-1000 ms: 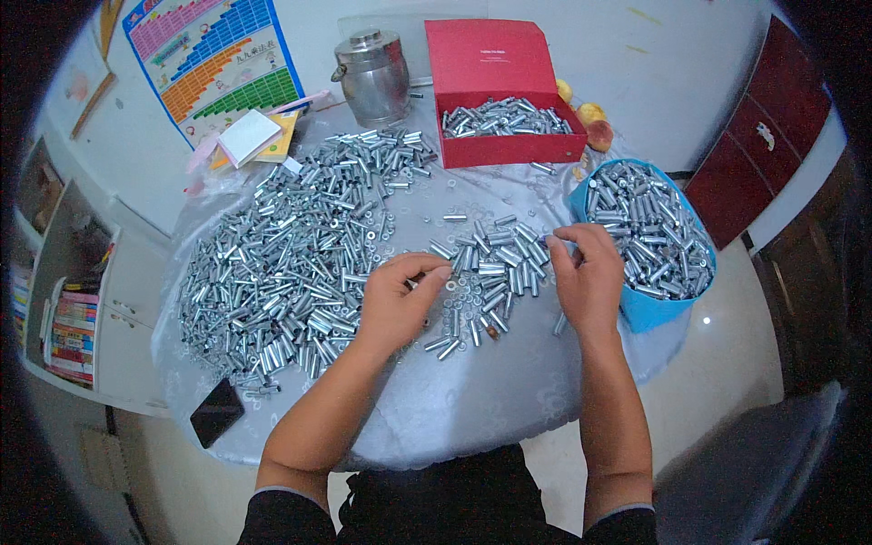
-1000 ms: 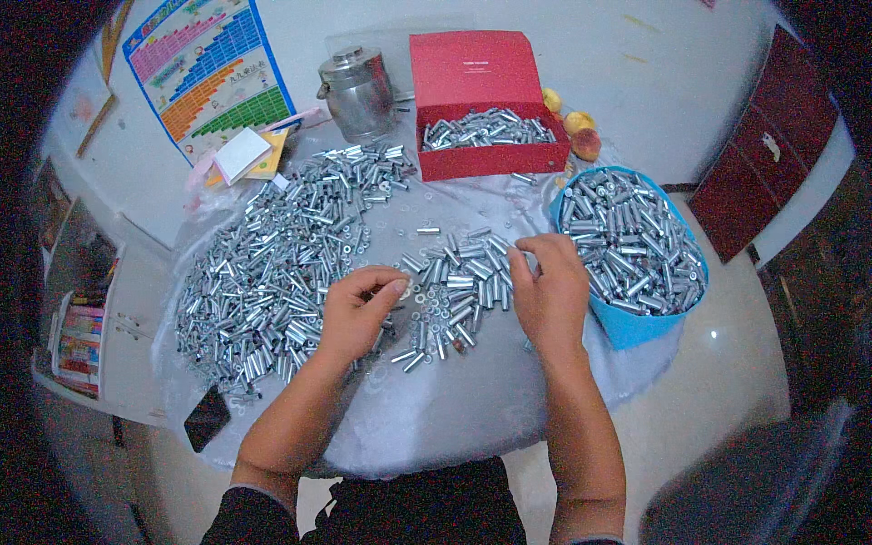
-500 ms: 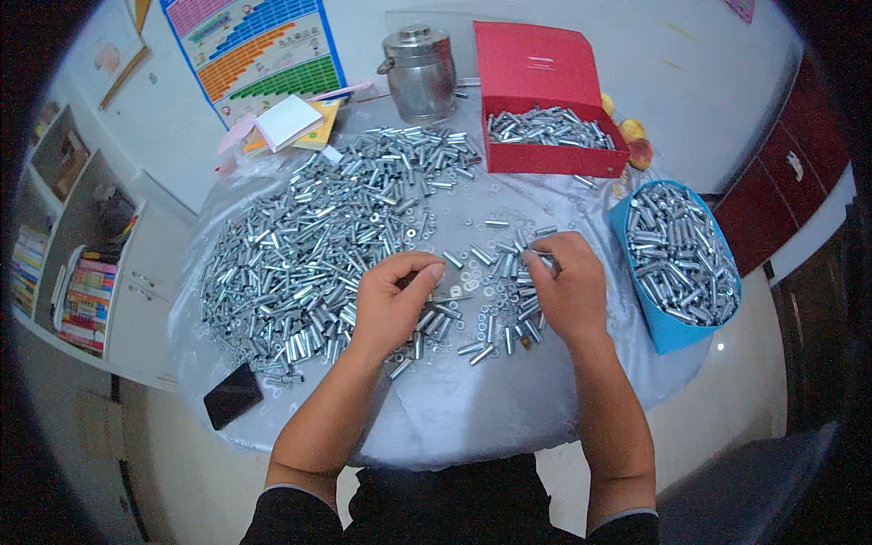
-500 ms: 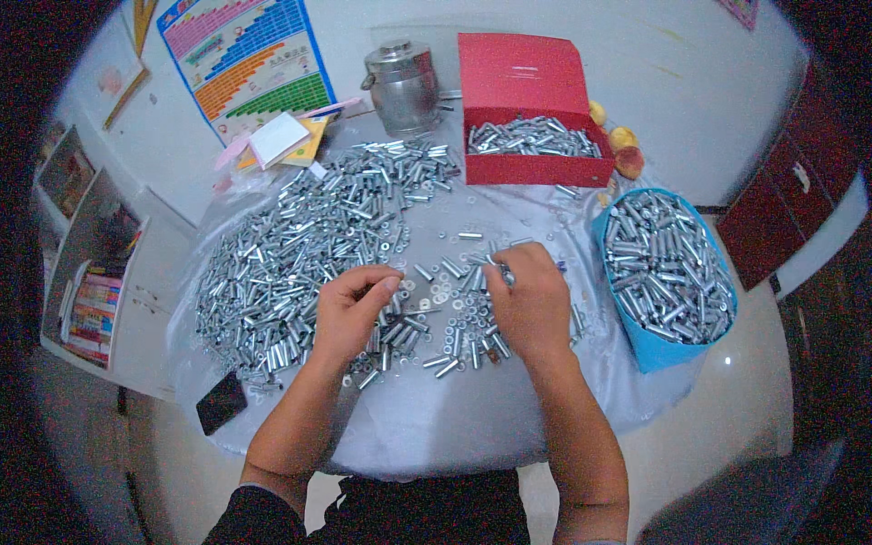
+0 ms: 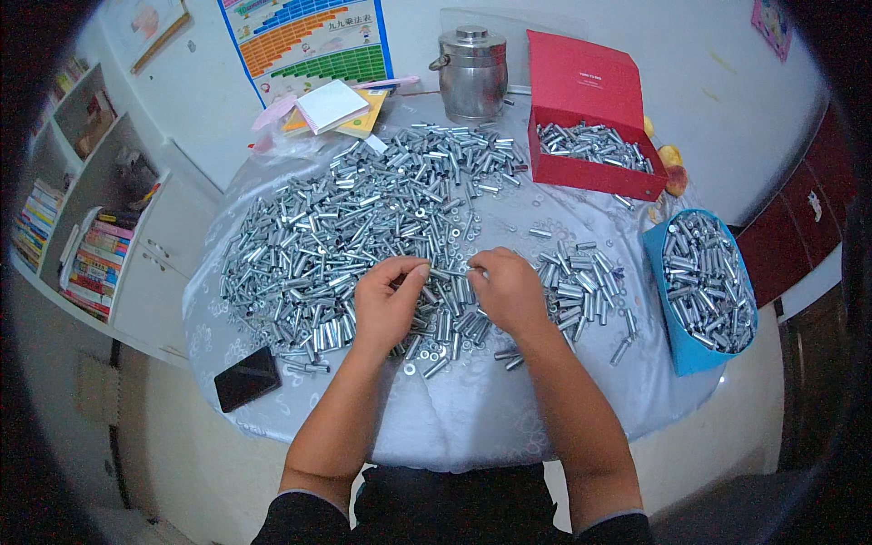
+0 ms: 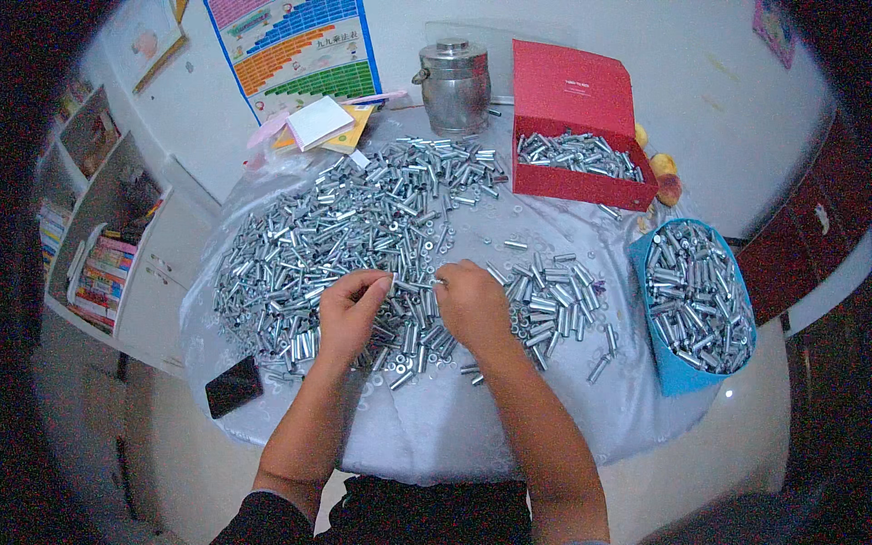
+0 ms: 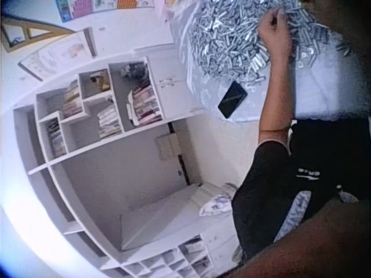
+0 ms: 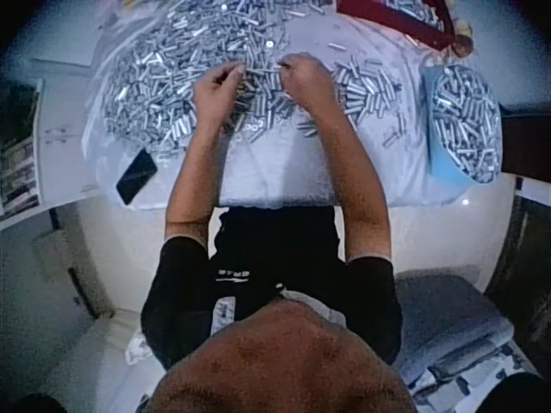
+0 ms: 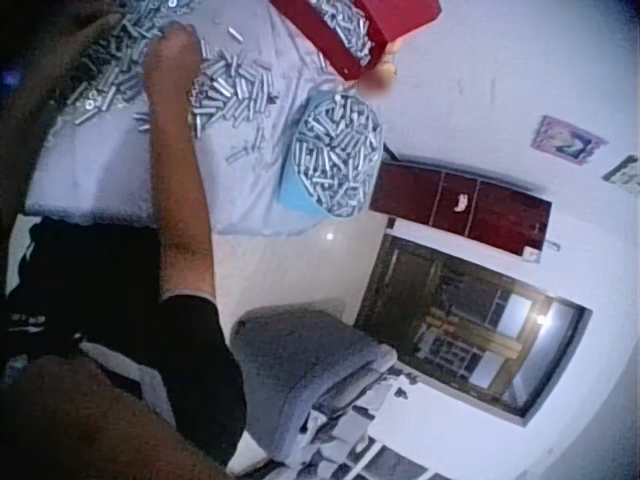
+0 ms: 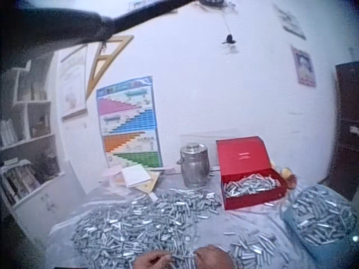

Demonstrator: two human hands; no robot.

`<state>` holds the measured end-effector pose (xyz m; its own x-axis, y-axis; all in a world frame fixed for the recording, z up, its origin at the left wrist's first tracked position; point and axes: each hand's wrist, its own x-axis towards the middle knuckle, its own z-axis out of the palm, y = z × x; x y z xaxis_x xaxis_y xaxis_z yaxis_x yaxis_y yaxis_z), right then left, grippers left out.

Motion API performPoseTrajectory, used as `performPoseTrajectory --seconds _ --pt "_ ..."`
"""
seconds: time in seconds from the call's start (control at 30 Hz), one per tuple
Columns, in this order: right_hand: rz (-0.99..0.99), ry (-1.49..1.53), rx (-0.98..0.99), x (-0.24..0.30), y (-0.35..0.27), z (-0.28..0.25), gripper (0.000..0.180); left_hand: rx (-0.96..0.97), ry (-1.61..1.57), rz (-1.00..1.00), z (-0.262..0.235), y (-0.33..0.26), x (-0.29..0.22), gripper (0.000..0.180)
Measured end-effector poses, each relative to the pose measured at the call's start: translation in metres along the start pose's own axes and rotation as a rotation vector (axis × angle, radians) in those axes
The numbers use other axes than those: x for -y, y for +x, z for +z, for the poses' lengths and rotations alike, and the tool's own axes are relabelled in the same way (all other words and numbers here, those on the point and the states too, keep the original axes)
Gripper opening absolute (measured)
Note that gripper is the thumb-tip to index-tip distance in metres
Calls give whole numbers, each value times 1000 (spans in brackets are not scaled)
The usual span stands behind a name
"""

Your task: The person sits at a table covered with a white cloth and assembles small metal hardware components by hand. They pick up cylindrical metal pieces and washers from a large pile, fit them together, and place the assembled units into a blue container.

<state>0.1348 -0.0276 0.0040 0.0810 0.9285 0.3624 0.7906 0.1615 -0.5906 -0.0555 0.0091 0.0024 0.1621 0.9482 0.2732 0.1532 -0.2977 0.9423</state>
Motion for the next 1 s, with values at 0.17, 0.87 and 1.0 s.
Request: performPoseTrajectory --seconds 0.17,0.87,1.0 --pt "93 -149 201 -2 15 17 20 -9 12 -14 -3 2 0 15" --pt "509 846 31 -32 -5 -31 25 664 788 477 38 21 -22 32" --pt "600 1050 -100 -34 -10 -37 19 673 784 539 53 20 -29 34"
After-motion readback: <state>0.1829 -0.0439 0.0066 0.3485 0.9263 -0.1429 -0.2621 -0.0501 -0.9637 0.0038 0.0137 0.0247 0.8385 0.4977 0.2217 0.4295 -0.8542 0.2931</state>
